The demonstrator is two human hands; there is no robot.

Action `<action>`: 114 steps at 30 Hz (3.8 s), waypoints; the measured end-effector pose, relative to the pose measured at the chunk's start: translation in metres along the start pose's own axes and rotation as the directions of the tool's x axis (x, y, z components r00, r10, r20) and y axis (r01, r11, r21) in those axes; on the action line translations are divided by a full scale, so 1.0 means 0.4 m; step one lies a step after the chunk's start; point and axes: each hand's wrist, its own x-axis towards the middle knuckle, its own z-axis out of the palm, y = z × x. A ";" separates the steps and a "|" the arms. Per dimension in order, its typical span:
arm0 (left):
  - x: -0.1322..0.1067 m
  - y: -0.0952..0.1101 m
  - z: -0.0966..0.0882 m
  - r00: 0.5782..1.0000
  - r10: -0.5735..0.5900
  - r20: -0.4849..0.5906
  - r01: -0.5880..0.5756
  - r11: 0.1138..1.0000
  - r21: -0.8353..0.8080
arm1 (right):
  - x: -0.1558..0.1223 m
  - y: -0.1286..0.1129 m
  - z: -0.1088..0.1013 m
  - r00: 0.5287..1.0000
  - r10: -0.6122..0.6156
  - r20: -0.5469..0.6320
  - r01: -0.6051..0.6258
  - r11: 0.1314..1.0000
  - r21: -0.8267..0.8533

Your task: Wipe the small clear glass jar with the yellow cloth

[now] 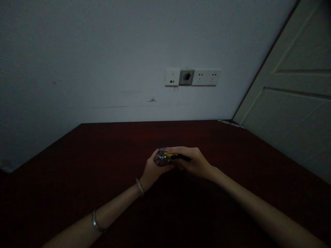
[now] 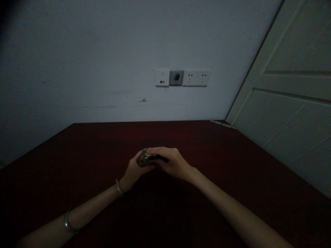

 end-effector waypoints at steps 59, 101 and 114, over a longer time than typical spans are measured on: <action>-0.010 -0.002 -0.002 1.000 0.025 0.009 -0.026 0.999 0.037 | 0.033 -0.101 -0.042 0.936 0.062 0.347 -0.057 0.998 -0.023; -0.037 0.067 0.019 0.960 0.239 0.142 -0.277 0.876 0.395 | 0.040 -0.097 -0.044 0.917 -0.323 0.234 0.398 0.693 -0.601; -0.035 0.082 -0.007 0.933 0.254 0.255 -0.335 0.871 0.358 | 0.047 -0.161 -0.012 0.891 -0.322 0.319 0.445 0.757 -0.478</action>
